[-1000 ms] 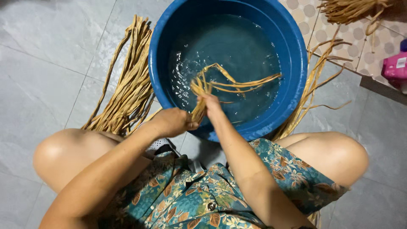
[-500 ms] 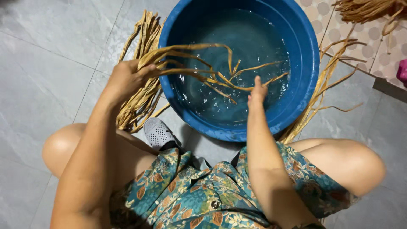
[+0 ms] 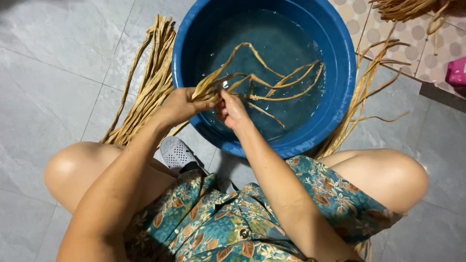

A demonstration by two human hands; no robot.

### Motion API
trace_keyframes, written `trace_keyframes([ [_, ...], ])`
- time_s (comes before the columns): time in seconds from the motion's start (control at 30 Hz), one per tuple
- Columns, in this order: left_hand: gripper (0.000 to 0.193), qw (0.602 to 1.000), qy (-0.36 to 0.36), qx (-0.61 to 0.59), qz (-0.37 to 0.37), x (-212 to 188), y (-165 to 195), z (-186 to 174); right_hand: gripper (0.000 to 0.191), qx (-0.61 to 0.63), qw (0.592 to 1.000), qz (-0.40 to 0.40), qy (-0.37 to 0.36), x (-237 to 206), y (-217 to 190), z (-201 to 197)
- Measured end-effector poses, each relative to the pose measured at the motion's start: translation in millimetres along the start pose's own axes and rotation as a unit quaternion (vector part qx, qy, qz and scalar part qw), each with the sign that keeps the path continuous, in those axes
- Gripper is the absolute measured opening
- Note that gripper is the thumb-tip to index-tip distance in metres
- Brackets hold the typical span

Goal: The person sits on the floor and repeatedly submerges bundles of dried sticks into a blue basin of water. They agitate the sticks by hand, lift them out, and place them on the floor beside the basin, repeating this process with multiple bundles.

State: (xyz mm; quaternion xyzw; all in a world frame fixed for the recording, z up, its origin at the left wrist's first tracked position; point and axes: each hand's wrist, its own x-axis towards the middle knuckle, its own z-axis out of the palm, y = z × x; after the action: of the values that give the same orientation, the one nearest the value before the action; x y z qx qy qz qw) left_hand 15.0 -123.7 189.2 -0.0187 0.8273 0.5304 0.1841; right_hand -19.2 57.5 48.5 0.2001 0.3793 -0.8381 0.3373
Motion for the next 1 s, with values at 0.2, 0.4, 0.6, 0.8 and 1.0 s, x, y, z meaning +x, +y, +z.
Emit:
trace_keyframes([
  [0.2, 0.027, 0.997, 0.047, 0.02, -0.051, -14.9, 7.7, -40.7, 0.019, 0.117, 0.986, -0.03, 0.111, 33.9, -15.4, -82.8],
  [0.4, 0.028, 0.987, 0.089, -0.101, -0.083, -41.4, 25.8, -93.2, 0.034, 0.205, 0.956, -0.072, 0.197, 17.4, -79.8, -184.1],
  [0.6, 0.021, 0.973, 0.174, -0.071, -0.133, -66.2, 46.9, -121.7, 0.031, 0.213, 0.909, -0.163, 0.319, -3.2, -99.1, -228.6],
  [0.8, 0.026, 0.976, 0.162, -0.039, -0.143, -59.1, 37.5, -120.3, 0.022, 0.026, 0.91, -0.346, 0.229, 10.7, -75.0, -154.1],
  [1.0, 0.041, 0.999, 0.029, -0.008, -0.039, -29.4, 20.4, -66.2, 0.03, -0.157, 0.927, -0.338, -0.028, -8.3, -36.7, -13.3],
])
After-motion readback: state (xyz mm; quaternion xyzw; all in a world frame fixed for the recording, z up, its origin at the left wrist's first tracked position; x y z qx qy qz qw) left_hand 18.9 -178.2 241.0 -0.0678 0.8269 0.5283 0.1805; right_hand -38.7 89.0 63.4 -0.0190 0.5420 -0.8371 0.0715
